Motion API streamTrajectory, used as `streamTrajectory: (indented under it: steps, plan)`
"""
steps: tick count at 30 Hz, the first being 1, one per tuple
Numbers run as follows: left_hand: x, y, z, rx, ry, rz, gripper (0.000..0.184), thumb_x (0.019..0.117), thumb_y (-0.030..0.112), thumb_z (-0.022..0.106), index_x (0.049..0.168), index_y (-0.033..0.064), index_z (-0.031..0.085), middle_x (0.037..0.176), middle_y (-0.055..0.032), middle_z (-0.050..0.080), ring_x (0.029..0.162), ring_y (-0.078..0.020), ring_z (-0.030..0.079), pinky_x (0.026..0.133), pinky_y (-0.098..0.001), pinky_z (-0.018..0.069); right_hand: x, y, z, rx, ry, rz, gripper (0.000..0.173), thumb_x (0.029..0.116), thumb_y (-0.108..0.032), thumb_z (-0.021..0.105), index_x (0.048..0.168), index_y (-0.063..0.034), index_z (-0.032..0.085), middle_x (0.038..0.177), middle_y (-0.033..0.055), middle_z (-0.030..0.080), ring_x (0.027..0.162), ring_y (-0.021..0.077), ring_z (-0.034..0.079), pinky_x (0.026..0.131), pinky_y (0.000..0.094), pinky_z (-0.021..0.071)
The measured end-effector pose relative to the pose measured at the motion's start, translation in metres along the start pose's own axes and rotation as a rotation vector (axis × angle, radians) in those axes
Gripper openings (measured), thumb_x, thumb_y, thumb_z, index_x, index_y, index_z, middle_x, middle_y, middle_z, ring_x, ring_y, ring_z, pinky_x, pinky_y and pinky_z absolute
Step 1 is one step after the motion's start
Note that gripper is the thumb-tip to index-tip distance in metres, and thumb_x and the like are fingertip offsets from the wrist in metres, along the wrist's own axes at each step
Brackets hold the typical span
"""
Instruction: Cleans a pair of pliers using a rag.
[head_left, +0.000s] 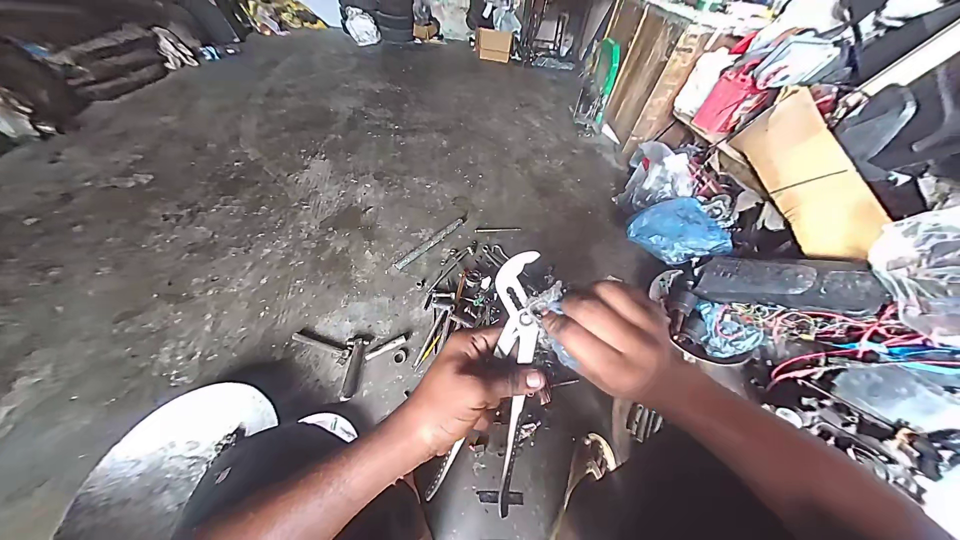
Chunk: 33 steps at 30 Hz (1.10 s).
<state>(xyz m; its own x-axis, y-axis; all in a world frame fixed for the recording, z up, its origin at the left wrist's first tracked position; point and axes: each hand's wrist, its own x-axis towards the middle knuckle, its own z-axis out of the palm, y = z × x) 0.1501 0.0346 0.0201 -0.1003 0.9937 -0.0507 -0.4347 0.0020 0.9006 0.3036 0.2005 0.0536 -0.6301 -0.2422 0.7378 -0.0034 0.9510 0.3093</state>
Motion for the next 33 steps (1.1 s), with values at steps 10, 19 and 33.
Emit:
streamTrajectory:
  steps: [10,19,33]
  plan:
    - [-0.006,0.003,-0.021,0.205,0.114,0.224,0.016,0.0847,0.009,0.083,0.093,0.009,0.069,0.069,-0.0022,0.064,0.041,-0.005,0.046,0.035,-0.0204,0.0382,-0.021,0.036,0.0,0.644,-0.165,0.805,0.011,0.0877,-0.013,0.074,0.099,-0.0132,0.074,0.096,-0.0034,0.073,0.088,0.0062,0.069,0.08,0.0278,0.0602]
    - [-0.001,0.001,-0.013,0.276,0.161,0.183,0.016,0.0843,0.01,0.083,0.09,0.0094,0.067,0.069,-0.0015,0.064,0.042,-0.0061,0.047,0.036,-0.0213,0.0378,0.002,0.004,-0.01,0.684,0.022,0.496,0.026,0.0908,-0.007,0.067,0.115,-0.0022,0.074,0.108,0.0055,0.074,0.098,0.0116,0.07,0.087,0.0304,0.0617]
    - [0.003,-0.004,-0.004,0.474,0.107,0.19,0.014,0.0848,0.013,0.081,0.091,0.0108,0.069,0.073,0.0031,0.064,0.056,-0.0059,0.054,0.051,-0.0241,0.0458,0.007,-0.013,0.009,0.688,-0.018,0.699,0.017,0.0898,-0.012,0.067,0.103,-0.003,0.073,0.089,0.0003,0.073,0.081,0.0021,0.068,0.073,0.022,0.0599]
